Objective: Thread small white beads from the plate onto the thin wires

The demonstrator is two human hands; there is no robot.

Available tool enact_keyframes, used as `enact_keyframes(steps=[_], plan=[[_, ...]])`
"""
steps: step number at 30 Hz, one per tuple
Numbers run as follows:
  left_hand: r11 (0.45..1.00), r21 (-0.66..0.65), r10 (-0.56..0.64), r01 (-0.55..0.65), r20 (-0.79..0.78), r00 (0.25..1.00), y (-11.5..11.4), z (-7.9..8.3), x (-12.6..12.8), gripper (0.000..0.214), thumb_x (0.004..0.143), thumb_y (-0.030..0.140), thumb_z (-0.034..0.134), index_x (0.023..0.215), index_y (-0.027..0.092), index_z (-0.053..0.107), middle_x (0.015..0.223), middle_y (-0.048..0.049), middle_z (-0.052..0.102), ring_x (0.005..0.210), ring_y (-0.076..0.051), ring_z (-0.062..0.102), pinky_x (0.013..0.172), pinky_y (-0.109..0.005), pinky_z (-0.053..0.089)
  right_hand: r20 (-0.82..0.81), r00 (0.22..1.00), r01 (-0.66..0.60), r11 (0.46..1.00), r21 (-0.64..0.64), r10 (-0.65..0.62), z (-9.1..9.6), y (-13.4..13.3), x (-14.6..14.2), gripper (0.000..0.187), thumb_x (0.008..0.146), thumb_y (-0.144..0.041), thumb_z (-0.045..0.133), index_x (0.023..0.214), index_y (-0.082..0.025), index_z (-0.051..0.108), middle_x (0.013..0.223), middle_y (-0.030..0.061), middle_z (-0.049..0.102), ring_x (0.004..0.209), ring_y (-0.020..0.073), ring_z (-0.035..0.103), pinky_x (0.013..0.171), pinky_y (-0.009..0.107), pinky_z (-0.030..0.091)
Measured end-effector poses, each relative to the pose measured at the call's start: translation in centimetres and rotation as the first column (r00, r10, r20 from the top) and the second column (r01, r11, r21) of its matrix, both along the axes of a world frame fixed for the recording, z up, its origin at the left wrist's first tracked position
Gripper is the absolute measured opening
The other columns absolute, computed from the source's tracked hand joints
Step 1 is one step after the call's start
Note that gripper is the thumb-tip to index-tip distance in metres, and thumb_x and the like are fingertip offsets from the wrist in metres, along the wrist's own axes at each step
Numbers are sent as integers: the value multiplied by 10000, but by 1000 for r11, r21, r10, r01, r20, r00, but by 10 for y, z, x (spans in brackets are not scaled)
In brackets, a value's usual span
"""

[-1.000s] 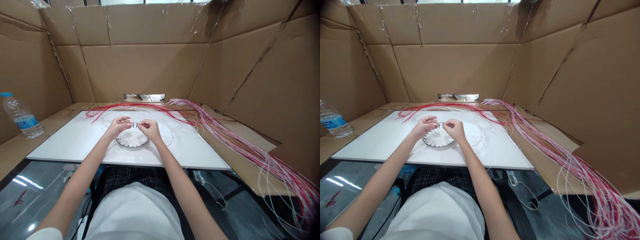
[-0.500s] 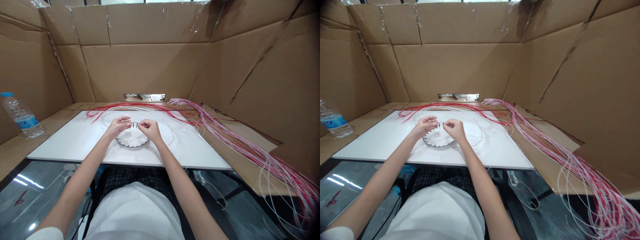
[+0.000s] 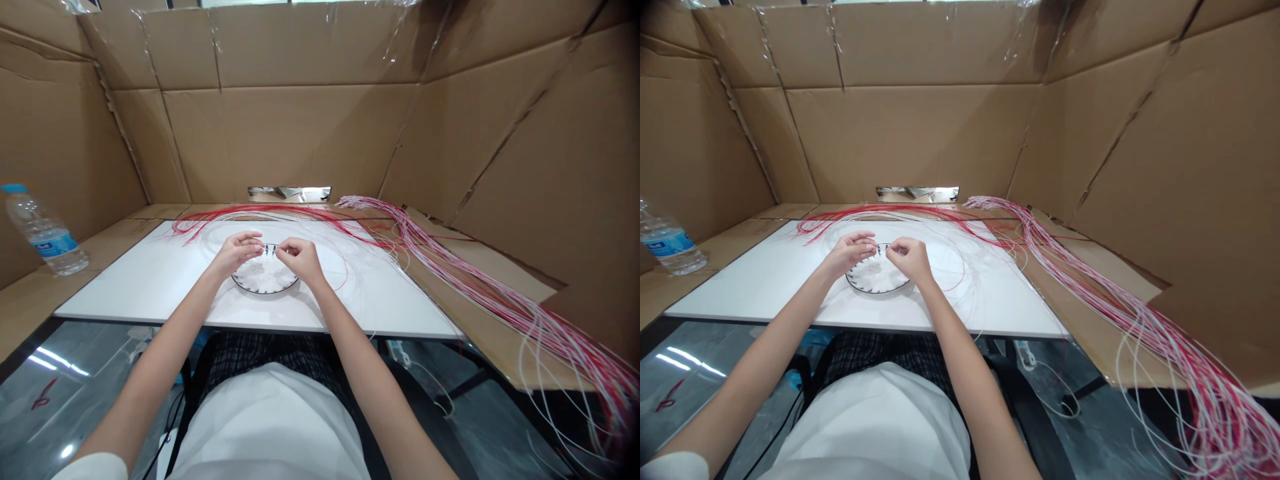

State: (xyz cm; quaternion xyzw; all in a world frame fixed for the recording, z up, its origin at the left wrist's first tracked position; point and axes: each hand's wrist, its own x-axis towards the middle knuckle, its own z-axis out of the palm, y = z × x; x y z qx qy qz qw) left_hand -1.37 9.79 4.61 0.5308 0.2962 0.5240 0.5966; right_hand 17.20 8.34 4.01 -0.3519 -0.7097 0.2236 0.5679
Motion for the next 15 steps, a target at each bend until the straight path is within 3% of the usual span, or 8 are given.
enact_keyframes(steps=[15], plan=[[999, -31, -14, 13, -37, 999, -1, 1, 1, 408, 571, 180, 804, 949, 140, 653, 735, -27, 717, 659, -124, 663, 725, -272, 529, 39, 999, -1, 1000, 9, 0, 0, -1, -1, 135, 669, -217, 550, 604, -159, 653, 581, 12, 601, 557, 115, 475, 499, 226, 334]])
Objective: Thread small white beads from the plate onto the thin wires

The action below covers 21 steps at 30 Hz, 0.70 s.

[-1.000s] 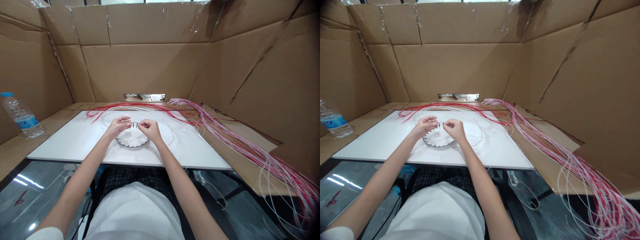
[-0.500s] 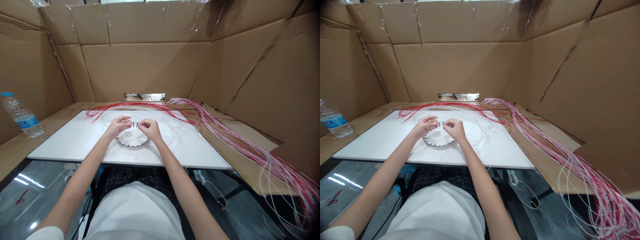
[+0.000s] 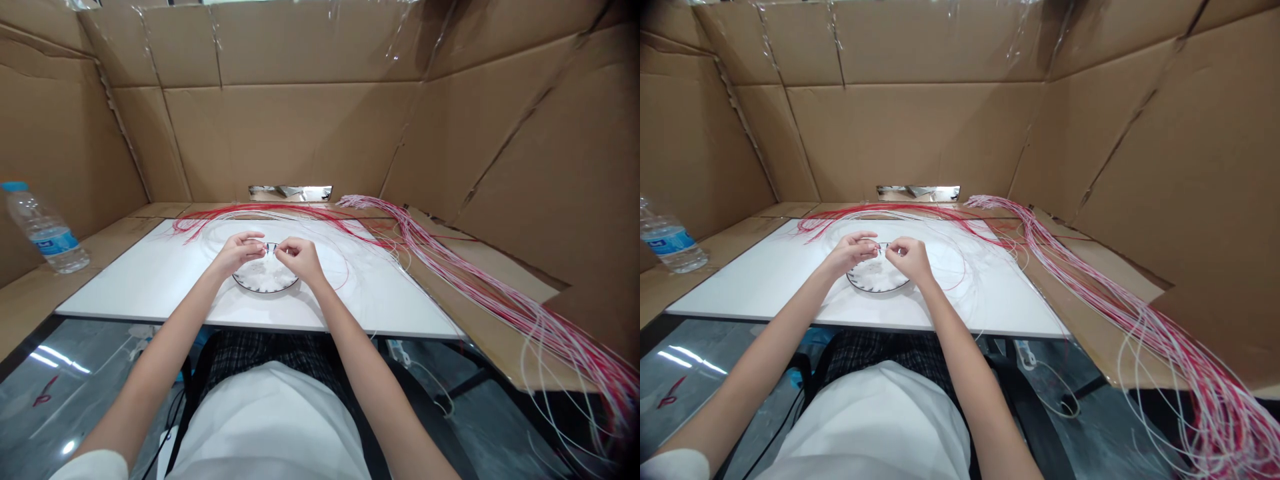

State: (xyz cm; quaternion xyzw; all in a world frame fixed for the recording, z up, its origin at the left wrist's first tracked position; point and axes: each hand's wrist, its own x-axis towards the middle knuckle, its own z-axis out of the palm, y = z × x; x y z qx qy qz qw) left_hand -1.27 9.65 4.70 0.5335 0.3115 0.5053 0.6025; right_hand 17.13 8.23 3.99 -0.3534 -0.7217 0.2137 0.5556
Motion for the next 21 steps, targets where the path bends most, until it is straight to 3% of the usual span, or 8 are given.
enact_keyframes(steps=[21], plan=[[999, -31, -11, 12, 24, 1000, 0, 0, 0, 374, 584, 159, 797, 932, 129, 661, 717, -26, 717, 666, -129, 671, 725, -265, 544, -6, 1000, -5, 1000, 13, 5, 0, 1, 0, 127, 662, -211, 548, 592, -161, 641, 566, 3, 590, 551, 118, 482, 518, 235, 342]])
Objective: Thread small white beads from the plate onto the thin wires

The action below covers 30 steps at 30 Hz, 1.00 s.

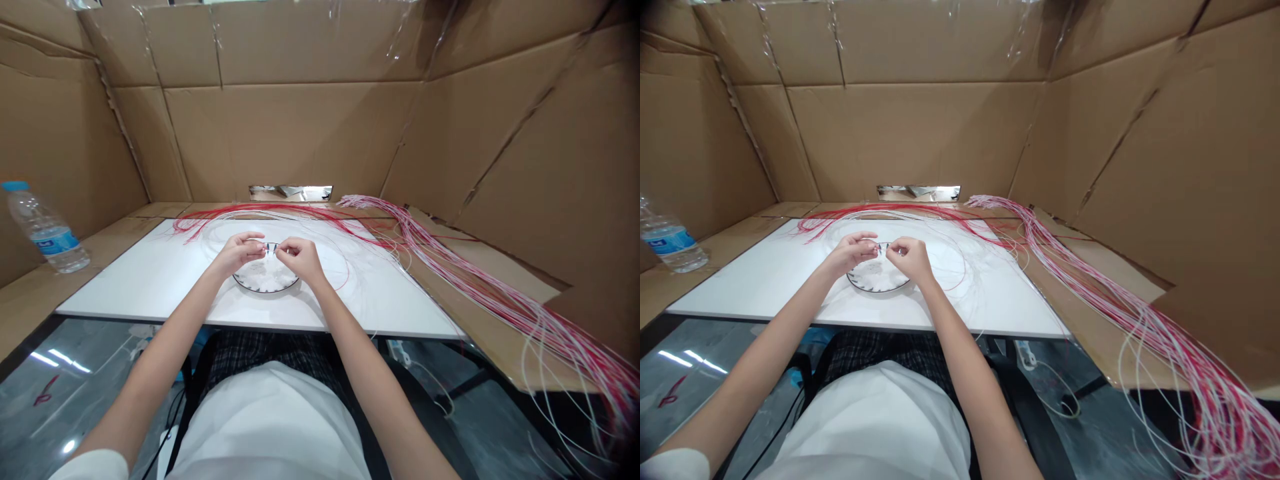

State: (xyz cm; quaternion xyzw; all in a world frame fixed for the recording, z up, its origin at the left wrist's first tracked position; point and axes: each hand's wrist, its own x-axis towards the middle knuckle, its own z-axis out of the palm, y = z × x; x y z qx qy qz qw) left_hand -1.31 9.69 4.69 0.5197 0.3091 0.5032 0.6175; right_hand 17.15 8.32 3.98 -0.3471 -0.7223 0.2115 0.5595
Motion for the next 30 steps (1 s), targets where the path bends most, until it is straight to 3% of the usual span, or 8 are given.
enact_keyframes(steps=[16, 30], plan=[[998, 51, 46, -46, -10, 999, 0, 0, 0, 413, 553, 162, 813, 930, 122, 648, 704, -31, 719, 636, -131, 673, 694, -263, 537, 9, 1000, 11, 1000, -14, -11, -2, 2, 0, 133, 665, -209, 551, 601, -159, 657, 588, 10, 617, 538, 112, 469, 514, 233, 345], [998, 65, 9, -7, -26, 1000, 1, -2, -1, 407, 574, 156, 810, 948, 130, 651, 726, -40, 726, 678, -145, 686, 737, -283, 541, -7, 1000, 10, 1000, 20, -10, 0, 0, 1, 127, 681, -208, 554, 609, -165, 650, 592, 5, 610, 547, 114, 484, 529, 238, 360]])
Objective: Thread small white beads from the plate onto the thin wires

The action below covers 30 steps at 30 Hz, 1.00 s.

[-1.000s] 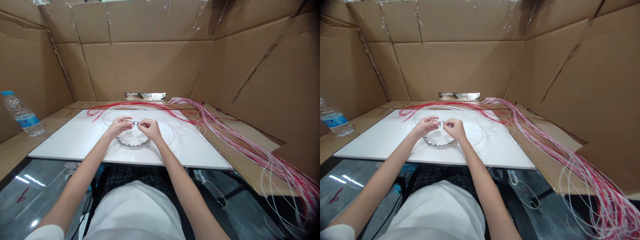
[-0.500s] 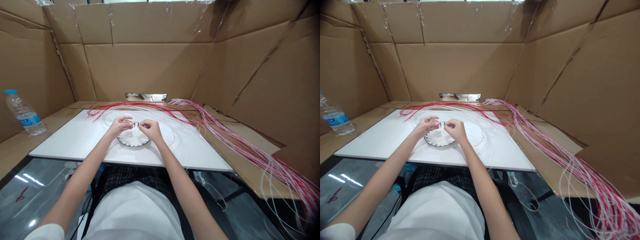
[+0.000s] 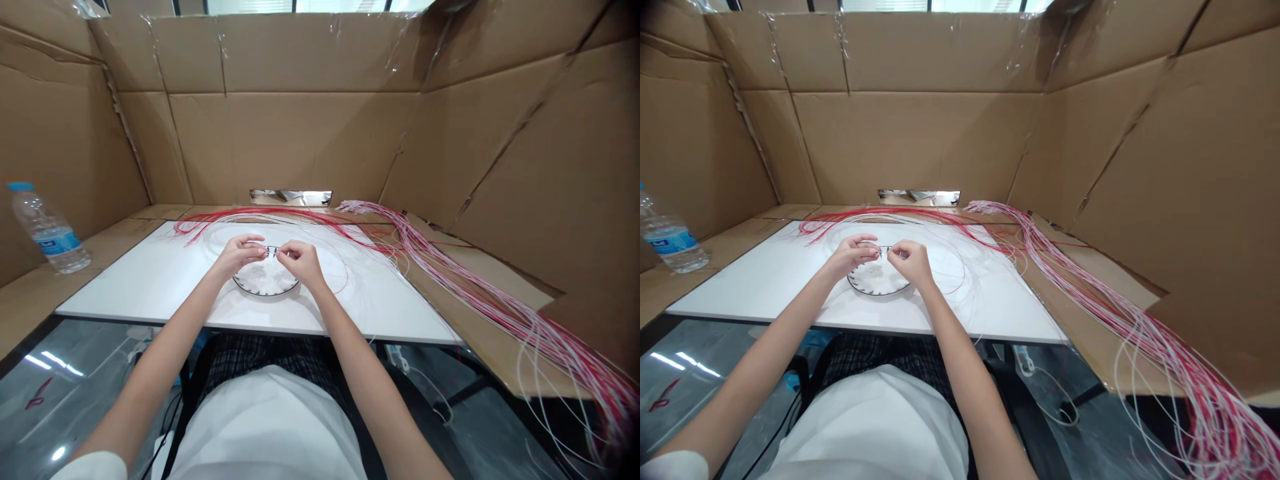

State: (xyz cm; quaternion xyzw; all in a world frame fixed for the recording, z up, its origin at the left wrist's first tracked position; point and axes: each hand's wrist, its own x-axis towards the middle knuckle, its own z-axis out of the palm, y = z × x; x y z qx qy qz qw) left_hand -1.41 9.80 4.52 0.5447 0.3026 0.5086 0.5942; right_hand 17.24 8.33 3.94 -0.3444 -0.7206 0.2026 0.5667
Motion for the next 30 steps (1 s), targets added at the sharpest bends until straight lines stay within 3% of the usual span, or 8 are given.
enact_keyframes(steps=[30], plan=[[1000, 13, -1, 1, -1, 1000, -1, 2, 1, 419, 557, 170, 817, 939, 130, 647, 721, -37, 724, 663, -140, 679, 742, -293, 540, 7, 1000, -11, 999, -39, 12, 1, -2, 0, 129, 674, -204, 547, 607, -164, 650, 600, 5, 609, 562, 117, 483, 538, 238, 353]])
